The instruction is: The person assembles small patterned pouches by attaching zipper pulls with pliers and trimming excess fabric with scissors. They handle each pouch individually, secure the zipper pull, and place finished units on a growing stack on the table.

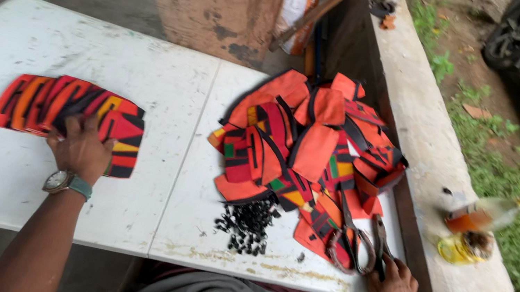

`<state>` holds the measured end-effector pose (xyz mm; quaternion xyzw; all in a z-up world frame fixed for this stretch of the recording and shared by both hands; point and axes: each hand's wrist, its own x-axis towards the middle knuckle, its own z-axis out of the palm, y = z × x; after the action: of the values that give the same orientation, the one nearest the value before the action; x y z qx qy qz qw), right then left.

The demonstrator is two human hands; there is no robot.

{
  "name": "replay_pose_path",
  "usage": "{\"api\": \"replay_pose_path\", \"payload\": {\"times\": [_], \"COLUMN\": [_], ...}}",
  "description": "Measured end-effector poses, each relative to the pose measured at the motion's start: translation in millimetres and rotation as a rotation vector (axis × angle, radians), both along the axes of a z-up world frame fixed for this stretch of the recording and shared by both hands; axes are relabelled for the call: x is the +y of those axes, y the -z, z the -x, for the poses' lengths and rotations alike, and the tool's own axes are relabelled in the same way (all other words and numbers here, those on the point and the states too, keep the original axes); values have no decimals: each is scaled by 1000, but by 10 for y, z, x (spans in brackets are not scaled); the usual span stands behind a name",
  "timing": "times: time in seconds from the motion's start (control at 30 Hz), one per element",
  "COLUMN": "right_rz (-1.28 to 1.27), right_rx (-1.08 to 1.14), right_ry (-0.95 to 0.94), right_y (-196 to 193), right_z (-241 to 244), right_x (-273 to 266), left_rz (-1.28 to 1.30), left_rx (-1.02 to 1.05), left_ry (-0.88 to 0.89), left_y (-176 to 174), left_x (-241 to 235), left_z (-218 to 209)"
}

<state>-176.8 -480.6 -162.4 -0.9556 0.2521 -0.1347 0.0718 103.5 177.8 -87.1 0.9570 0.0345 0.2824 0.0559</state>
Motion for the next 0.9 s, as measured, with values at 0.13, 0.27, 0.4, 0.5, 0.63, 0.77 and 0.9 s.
{"api": "replay_pose_path", "payload": {"times": [0.13, 0.27, 0.4, 0.5, 0.63, 0.77, 0.9], "right_rz": [-22, -57, -93, -283, -386, -414, -393], "right_rx": [1, -18, -245, -188, -146, 78, 77], "right_ry": [-84, 12, 2, 69, -14, -86, -41], "right_y": [-184, -490, -776, -907, -984, -935, -908], "right_z": [36, -13, 38, -22, -176, -326, -425], "right_x": [-43, 220, 458, 491, 546, 750, 762], "left_rz": [176, 499, 600, 543, 534, 339, 139], "left_rx": [-134, -8, 191, 103, 214, 264, 515], "left_ry": [271, 671, 736, 884, 888, 943, 826], "left_y": [-118, -284, -369, -453, -506, -411, -224], "left_x": [-585, -1494, -2293, -2773, -3436, -4026, -4200], "left_z": [170, 238, 133, 21, 22, 117, 26]}}
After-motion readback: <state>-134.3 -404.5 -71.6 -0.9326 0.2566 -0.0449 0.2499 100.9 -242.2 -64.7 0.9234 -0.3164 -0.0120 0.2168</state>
